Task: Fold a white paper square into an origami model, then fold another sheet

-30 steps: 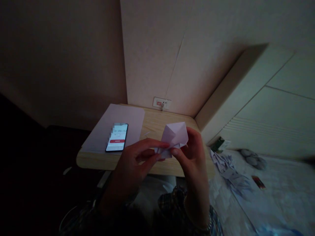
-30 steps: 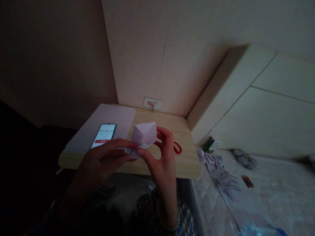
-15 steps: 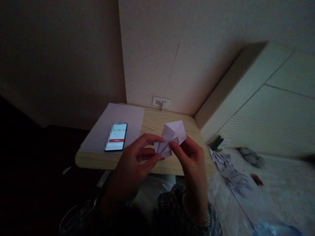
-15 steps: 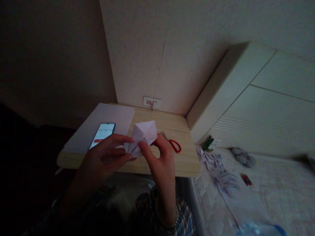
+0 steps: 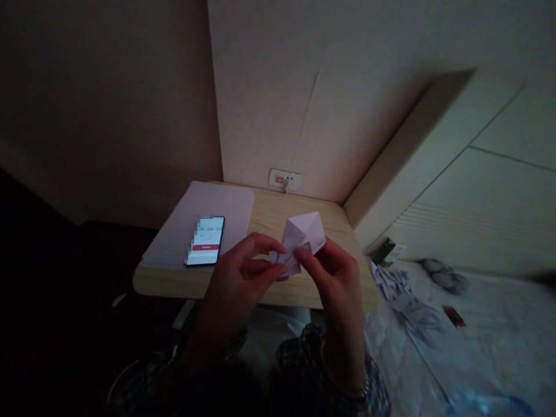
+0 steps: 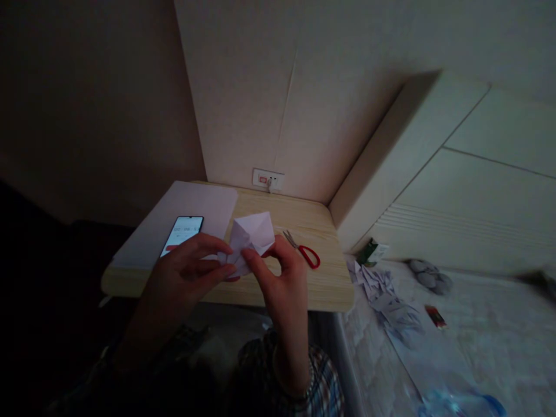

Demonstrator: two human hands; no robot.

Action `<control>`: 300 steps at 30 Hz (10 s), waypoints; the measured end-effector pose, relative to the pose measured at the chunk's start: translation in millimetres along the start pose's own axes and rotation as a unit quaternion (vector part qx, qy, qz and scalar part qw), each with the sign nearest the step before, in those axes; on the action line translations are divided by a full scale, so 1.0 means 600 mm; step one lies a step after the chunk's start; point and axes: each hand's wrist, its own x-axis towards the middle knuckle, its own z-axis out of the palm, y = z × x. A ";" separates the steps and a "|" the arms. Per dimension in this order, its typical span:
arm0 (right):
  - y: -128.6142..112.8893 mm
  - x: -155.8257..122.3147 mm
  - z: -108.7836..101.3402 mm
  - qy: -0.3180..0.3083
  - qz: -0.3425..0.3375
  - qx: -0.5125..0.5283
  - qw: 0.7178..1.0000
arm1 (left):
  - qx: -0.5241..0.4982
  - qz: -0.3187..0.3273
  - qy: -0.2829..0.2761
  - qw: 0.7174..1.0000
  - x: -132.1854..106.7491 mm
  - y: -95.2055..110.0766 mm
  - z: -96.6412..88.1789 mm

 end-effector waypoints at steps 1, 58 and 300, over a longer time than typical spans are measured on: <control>0.000 0.000 0.000 0.000 0.001 0.001 1.000 | -0.002 -0.002 0.002 1.000 0.000 -0.001 0.001; 0.004 -0.004 0.008 0.049 0.003 0.024 0.998 | 0.123 0.122 -0.022 0.985 -0.004 -0.015 -0.001; -0.021 -0.008 -0.002 -0.093 -0.044 -0.094 0.990 | -0.021 -0.018 -0.047 0.998 0.024 -0.019 -0.033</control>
